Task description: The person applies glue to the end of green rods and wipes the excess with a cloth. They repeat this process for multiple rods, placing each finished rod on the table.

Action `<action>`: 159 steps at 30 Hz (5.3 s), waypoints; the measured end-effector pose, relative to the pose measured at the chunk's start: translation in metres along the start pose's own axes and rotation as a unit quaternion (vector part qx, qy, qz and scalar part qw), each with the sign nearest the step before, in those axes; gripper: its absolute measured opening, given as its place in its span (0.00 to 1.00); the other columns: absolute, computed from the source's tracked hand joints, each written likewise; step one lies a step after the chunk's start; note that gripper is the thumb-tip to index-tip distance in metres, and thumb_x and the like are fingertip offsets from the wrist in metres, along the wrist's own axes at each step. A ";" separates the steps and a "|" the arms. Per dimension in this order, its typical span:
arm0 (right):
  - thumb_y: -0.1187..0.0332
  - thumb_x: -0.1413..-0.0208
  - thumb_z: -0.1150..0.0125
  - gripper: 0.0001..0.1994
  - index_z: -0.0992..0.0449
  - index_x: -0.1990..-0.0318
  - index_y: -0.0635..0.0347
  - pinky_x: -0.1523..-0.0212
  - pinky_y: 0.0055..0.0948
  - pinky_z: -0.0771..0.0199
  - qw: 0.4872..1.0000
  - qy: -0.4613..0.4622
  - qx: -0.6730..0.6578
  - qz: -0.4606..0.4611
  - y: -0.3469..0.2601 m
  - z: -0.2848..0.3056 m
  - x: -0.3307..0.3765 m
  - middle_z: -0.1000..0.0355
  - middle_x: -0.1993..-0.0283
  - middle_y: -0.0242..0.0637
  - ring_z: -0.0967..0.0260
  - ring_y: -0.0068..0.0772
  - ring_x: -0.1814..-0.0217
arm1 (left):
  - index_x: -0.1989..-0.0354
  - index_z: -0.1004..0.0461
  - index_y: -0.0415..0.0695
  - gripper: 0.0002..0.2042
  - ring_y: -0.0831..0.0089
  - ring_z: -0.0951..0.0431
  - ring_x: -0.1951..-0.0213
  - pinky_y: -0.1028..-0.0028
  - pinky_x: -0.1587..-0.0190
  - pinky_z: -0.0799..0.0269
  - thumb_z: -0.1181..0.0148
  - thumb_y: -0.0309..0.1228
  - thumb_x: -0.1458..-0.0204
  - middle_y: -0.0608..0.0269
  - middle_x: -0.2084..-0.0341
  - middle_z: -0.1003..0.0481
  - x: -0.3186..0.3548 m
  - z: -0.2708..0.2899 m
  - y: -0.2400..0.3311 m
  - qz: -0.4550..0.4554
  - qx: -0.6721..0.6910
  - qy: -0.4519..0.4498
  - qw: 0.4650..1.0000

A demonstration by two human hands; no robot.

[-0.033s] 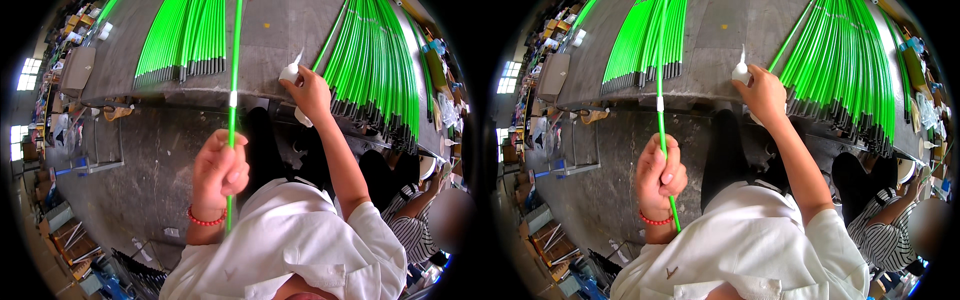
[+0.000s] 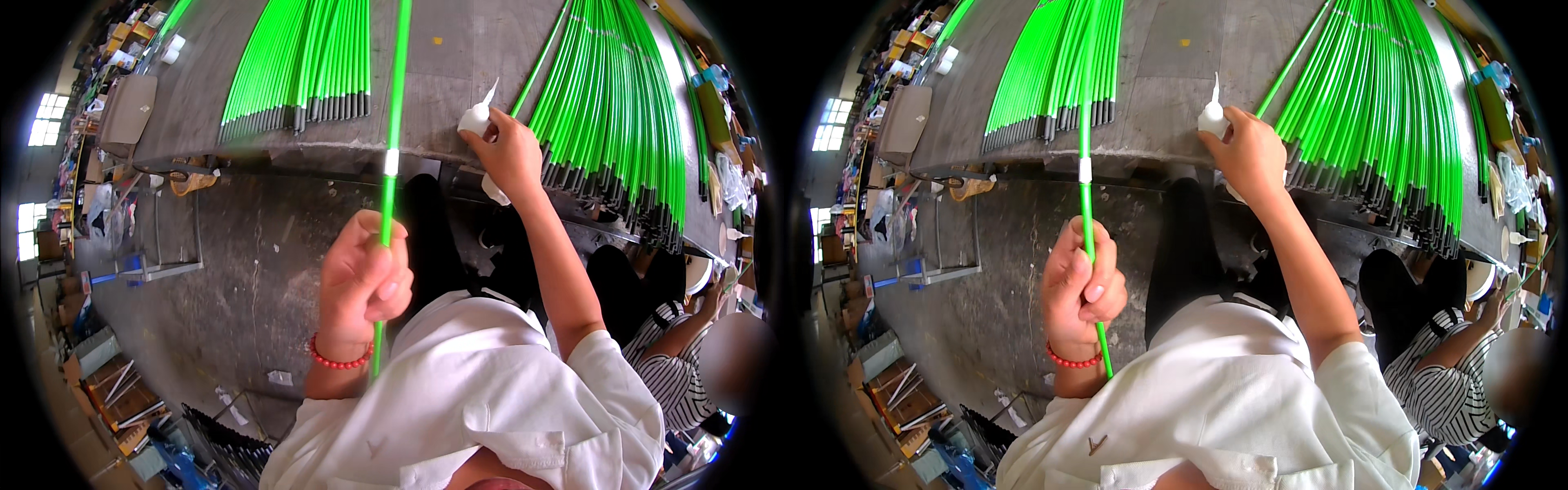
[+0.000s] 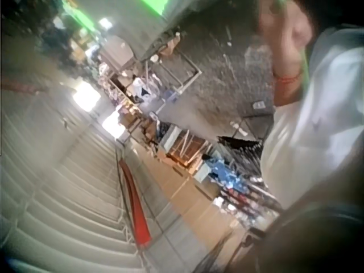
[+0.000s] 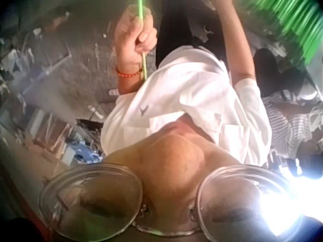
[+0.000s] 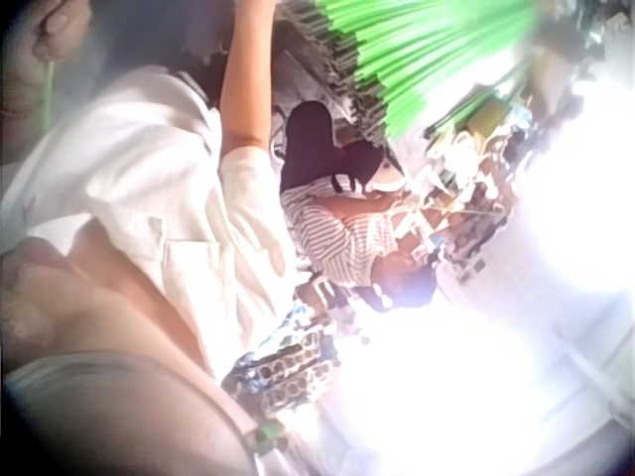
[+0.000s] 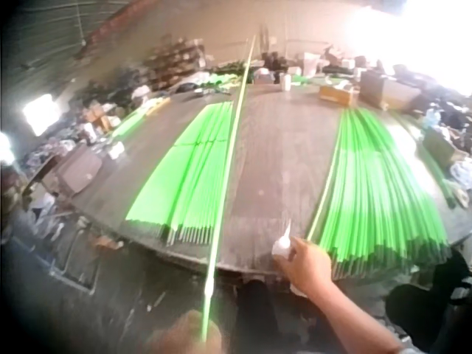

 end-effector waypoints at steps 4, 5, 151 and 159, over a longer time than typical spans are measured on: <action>0.61 0.58 0.34 0.23 0.28 0.52 0.58 0.72 0.31 0.32 0.998 0.054 -0.030 -0.030 0.003 0.032 0.024 0.30 0.75 0.35 0.31 0.35 0.74 | 0.60 0.35 0.38 0.09 0.89 0.46 0.88 0.86 0.89 0.54 0.52 0.31 0.42 0.68 0.84 0.36 -0.002 -0.012 -0.012 0.059 0.022 -0.024 0.998; 0.62 0.53 0.36 0.20 0.27 0.53 0.62 0.77 0.24 0.38 0.983 0.104 -0.148 0.032 0.005 0.043 0.033 0.34 0.81 0.30 0.38 0.25 0.80 | 0.61 0.34 0.37 0.09 0.89 0.46 0.88 0.86 0.88 0.54 0.52 0.32 0.42 0.69 0.84 0.36 -0.002 -0.015 -0.015 0.077 0.018 -0.024 0.997; 0.79 0.53 0.37 0.09 0.30 0.65 0.61 0.63 0.22 0.27 0.561 -0.075 -0.819 -0.093 0.028 0.092 0.141 0.27 0.65 0.36 0.29 0.23 0.63 | 0.67 0.37 0.40 0.08 0.90 0.42 0.84 0.86 0.84 0.48 0.42 0.23 0.49 0.70 0.78 0.34 -0.026 -0.084 -0.103 0.093 -0.174 -0.008 0.980; 0.76 0.51 0.38 0.07 0.32 0.68 0.56 0.66 0.21 0.29 0.504 -0.034 -0.846 -0.170 0.028 0.084 0.140 0.27 0.67 0.34 0.29 0.22 0.67 | 0.69 0.37 0.40 0.07 0.89 0.39 0.83 0.86 0.82 0.44 0.43 0.22 0.49 0.68 0.77 0.33 -0.025 -0.081 -0.105 0.066 -0.187 -0.020 0.980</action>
Point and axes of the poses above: each hand's wrist, its own x-axis away from the middle knuckle, its own z-axis out of the back of the hand, y = z × x, the point moved 7 cm from there along -x, towards the middle knuckle
